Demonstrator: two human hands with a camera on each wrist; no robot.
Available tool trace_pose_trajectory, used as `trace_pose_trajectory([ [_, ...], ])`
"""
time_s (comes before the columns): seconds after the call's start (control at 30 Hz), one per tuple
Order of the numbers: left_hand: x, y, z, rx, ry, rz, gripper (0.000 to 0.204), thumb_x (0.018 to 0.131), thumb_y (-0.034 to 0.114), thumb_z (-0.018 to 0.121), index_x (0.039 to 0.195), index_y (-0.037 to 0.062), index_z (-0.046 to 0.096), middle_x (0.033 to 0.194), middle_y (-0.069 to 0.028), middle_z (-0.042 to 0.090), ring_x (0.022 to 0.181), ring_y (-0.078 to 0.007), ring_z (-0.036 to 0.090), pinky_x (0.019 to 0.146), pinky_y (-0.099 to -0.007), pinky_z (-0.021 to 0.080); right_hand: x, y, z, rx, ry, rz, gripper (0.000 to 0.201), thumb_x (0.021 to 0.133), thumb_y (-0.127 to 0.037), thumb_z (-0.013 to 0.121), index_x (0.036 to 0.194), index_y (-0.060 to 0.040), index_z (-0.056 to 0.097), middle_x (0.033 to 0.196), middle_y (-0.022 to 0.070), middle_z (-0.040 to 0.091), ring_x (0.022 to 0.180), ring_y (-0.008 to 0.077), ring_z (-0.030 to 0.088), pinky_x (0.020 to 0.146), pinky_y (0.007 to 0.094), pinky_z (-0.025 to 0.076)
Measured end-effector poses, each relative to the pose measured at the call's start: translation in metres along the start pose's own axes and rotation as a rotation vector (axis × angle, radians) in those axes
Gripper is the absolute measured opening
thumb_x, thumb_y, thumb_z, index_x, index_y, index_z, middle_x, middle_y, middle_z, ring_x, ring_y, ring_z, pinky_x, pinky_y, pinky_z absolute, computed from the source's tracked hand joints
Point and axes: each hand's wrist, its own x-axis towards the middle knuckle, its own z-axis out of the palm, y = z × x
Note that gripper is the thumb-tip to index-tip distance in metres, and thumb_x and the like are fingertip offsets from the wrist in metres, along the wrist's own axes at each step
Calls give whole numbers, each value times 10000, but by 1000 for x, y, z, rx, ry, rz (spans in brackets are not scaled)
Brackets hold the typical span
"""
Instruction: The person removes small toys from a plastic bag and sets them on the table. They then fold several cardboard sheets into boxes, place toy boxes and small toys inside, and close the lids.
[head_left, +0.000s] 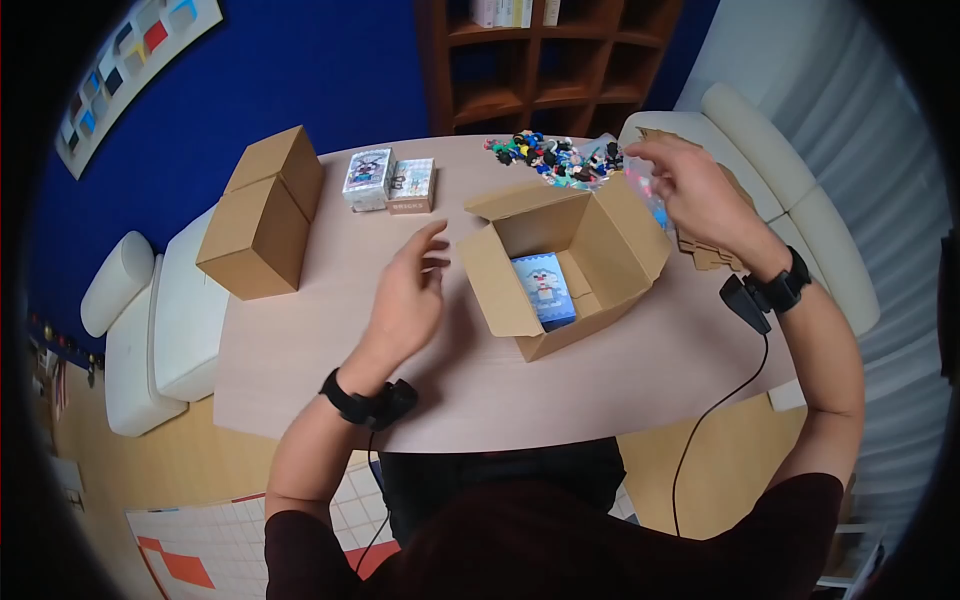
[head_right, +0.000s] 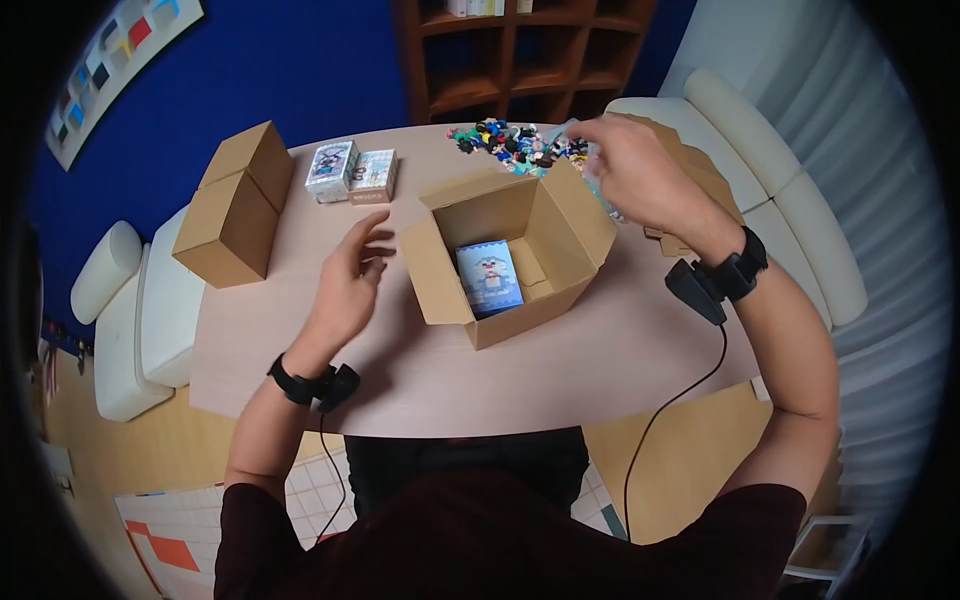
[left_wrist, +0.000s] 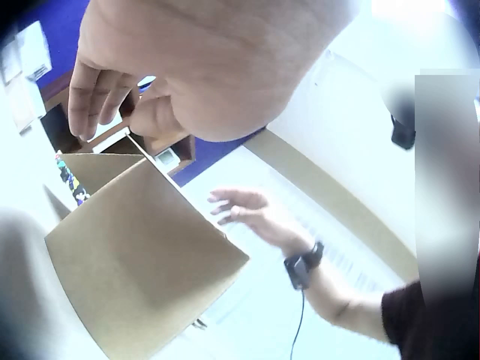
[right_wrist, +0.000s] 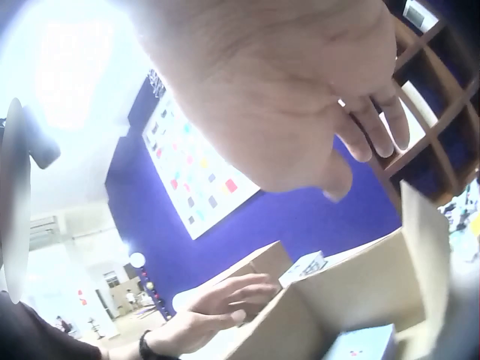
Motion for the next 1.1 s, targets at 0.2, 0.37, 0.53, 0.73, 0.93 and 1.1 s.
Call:
trace_pose_trajectory([
  [0.2, 12, 4, 6, -428, -293, -283, 418, 1063, 54, 617, 1468, -50, 642, 1401, -133, 708, 1257, -199, 666, 1133, -383, 506, -3, 52, 39, 772, -302, 461, 546, 983, -26, 665, 1517, 50, 581, 1113, 75, 652, 952, 152, 676, 864, 375, 603],
  [0.37, 27, -3, 31, -509, -150, -215, 616, 1135, 402, 620, 1571, -28, 550, 1542, -132, 611, 1400, -223, 578, 1249, -401, 381, 4, 51, 92, 883, -346, 372, 702, 992, -150, 784, 1602, 30, 486, 1277, 140, 679, 1179, 218, 683, 1016, 370, 574],
  [0.53, 44, 20, 49, -638, -7, -68, 800, 1055, 165, 757, 1689, -24, 307, 1592, -171, 562, 1442, -250, 554, 1224, -398, 421, 7, 12, 118, 934, -116, 283, 720, 966, -37, 753, 1625, 3, 467, 1498, 164, 631, 1361, 267, 628, 1160, 373, 488],
  [0.73, 63, 11, 58, -480, 186, 216, 733, 1036, -80, 606, 1694, 25, 299, 1502, -181, 646, 1395, -242, 613, 1180, -384, 489, 14, 18, 157, 1137, 210, 256, 608, 979, 28, 686, 1564, -28, 529, 1512, 138, 629, 1383, 232, 595, 1193, 357, 442],
  [0.93, 60, 7, 38, -78, 73, 403, 387, 990, -88, 605, 1329, 19, 757, 1314, -124, 780, 1442, -309, 613, 1207, -403, 465, 7, 18, 149, 1180, 230, 127, 309, 1033, 64, 615, 1306, -19, 732, 1244, 26, 740, 1147, 120, 665, 1035, 288, 530],
  [1.1, 33, 31, 3, -83, -89, 431, 436, 936, 9, 605, 1343, 30, 760, 1349, -142, 778, 1594, -376, 435, 1317, -524, 313, 9, 24, 149, 1207, 196, 158, 230, 1093, -45, 622, 1267, -8, 766, 1186, 48, 762, 1017, 115, 701, 905, 266, 578],
])
